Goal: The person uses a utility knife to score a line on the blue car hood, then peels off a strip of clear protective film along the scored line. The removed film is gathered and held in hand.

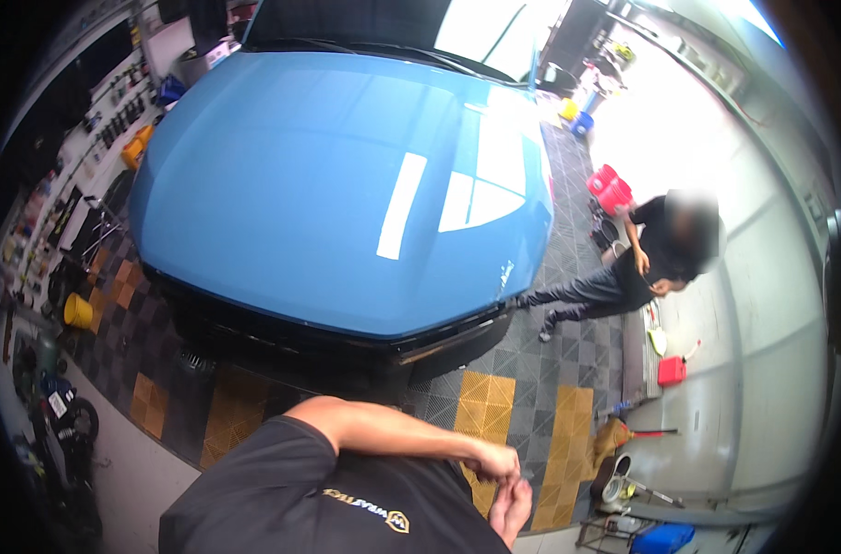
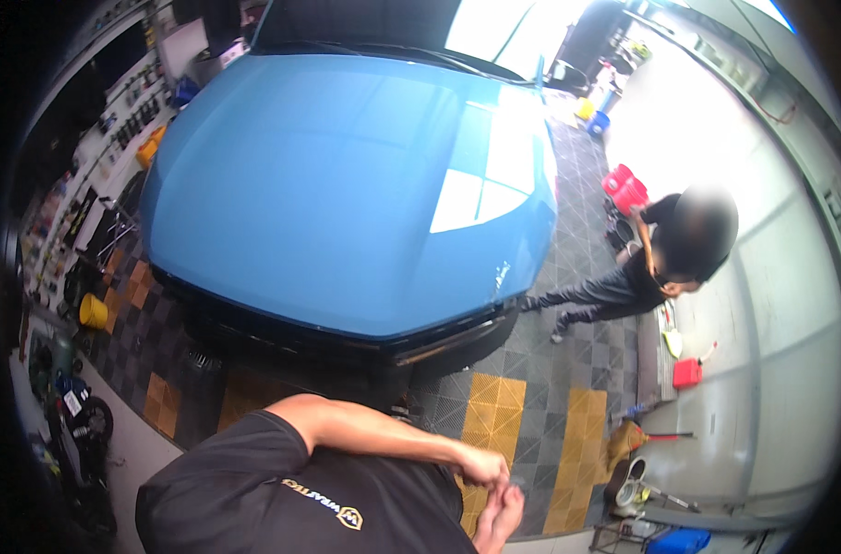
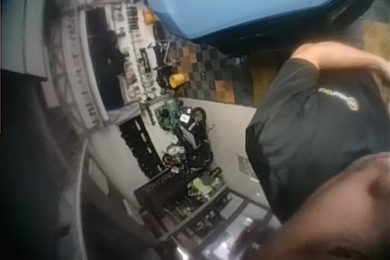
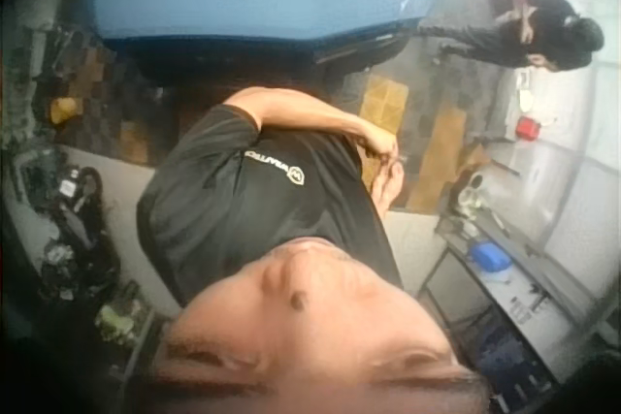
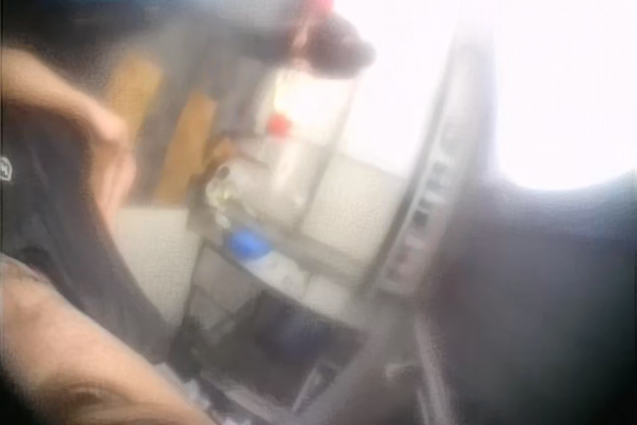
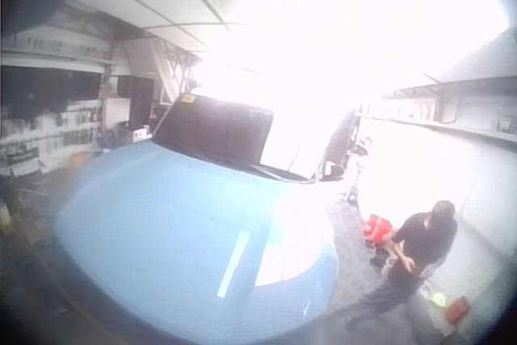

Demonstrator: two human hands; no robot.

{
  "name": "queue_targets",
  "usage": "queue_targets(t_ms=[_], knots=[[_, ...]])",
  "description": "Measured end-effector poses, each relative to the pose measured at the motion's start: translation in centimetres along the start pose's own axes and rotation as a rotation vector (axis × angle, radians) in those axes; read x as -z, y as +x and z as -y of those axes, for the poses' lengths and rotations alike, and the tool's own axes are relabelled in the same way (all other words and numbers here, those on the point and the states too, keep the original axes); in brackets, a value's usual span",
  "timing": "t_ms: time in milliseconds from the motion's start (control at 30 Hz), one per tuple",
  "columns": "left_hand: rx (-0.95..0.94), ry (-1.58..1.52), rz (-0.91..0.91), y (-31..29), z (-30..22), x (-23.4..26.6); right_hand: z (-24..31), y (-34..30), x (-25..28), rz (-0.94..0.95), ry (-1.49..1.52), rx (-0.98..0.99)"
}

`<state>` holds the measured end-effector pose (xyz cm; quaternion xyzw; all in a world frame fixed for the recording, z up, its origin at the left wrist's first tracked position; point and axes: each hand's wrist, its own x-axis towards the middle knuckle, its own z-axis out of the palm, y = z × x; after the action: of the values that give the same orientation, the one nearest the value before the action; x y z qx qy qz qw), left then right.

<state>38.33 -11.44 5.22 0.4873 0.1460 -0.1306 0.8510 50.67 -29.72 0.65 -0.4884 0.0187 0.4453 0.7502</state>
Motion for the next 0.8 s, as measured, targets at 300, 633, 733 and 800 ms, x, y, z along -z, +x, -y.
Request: queue_targets(t_ms=[300,633,733,800], knots=[[-0.289,-0.133,-0.11,1.2,-0.4,1.6,-5.4,-2.3,2.1,-0.136,-0.47,0.083],[-0.598,-0.403,-0.473,-10.2,-2.4,5.0,-0.4,0.4,-14.9,0.658,-0.716,-0.112],[-0.721,-0.598,-0.565,-15.0,-1.2,5.8,-0.5,0.3,-16.8,0.9,-0.847,-0.29],[-0.805,-0.688,-0.698,-17.5,-0.1,6.2,-0.7,0.0,-17.9,0.993,-1.03,-0.269]])
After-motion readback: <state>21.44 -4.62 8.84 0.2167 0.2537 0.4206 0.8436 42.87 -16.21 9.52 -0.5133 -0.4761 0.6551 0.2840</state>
